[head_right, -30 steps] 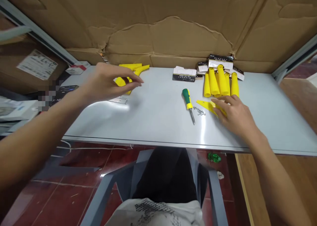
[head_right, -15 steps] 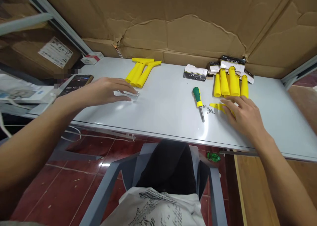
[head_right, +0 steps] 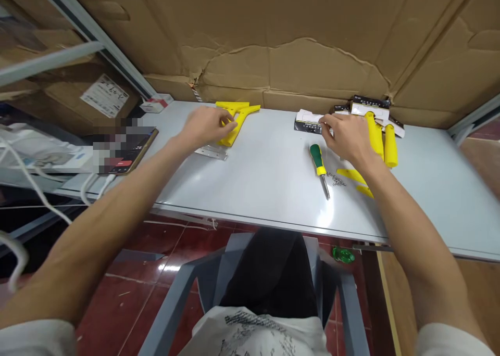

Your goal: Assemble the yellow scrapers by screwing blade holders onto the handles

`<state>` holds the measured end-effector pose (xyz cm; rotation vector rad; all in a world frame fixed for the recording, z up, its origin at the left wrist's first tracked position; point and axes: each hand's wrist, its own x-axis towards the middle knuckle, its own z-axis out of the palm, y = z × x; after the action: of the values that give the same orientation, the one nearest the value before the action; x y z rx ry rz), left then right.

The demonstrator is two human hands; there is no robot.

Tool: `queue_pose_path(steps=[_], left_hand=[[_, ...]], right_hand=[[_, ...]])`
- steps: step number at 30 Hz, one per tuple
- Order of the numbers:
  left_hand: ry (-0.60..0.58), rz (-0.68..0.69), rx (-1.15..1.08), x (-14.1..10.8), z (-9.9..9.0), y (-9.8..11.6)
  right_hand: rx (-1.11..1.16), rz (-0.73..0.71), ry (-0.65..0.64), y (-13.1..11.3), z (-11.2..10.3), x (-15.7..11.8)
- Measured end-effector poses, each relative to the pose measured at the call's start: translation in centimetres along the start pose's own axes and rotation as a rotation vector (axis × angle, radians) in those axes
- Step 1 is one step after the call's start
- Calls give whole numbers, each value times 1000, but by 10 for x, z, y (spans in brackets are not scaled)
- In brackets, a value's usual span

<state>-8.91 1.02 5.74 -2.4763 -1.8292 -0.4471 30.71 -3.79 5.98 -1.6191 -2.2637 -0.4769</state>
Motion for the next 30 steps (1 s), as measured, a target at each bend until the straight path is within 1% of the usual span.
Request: queue_pose_path(steps=[2, 3, 5, 6, 7, 9, 10, 12, 13, 15, 17, 19, 22, 25, 27, 30], left_hand=[[-9, -59, -5, 25, 12, -2], [11, -99, -27, 34, 16, -6], [111, -197, -84, 47, 23, -19], [167, -225, -111, 50, 24, -27], [187, -233, -129, 50, 26, -34], [156, -250, -137, 46, 29, -44], [144, -240, -126, 43, 32, -45], [156, -200, -104, 36, 38, -40], [172, -177, -101, 34, 43, -35], [158, -112, -101, 30, 51, -25], [156, -71, -92, 28, 58, -17], [170, -60, -79, 26, 61, -11], [170, -72, -57, 21, 60, -2], [197, -64, -45, 14, 54, 10], [241, -12, -66, 8, 48, 21], [308, 143, -134, -4, 39, 39]], right_hand=[[29, 12, 19, 1, 6, -1], [45, 20, 34, 3, 8, -5], [70, 41, 62, 8, 8, -15], [71, 54, 71, 11, 8, -20], [73, 73, 78, 14, 6, -24], [126, 119, 96, 17, 1, -30], [179, 146, 107, 18, -1, -31], [298, 203, 112, 15, -4, -31], [345, 225, 102, 13, -5, -31], [387, 251, 61, 6, -5, -31], [406, 245, 37, -1, -2, -31], [410, 204, 41, -6, 1, -32], [412, 143, 79, -11, 6, -34], [428, 128, 121, -14, 7, -35], [445, 120, 144, -17, 4, -35], [550, 152, 170, -24, -2, -35]])
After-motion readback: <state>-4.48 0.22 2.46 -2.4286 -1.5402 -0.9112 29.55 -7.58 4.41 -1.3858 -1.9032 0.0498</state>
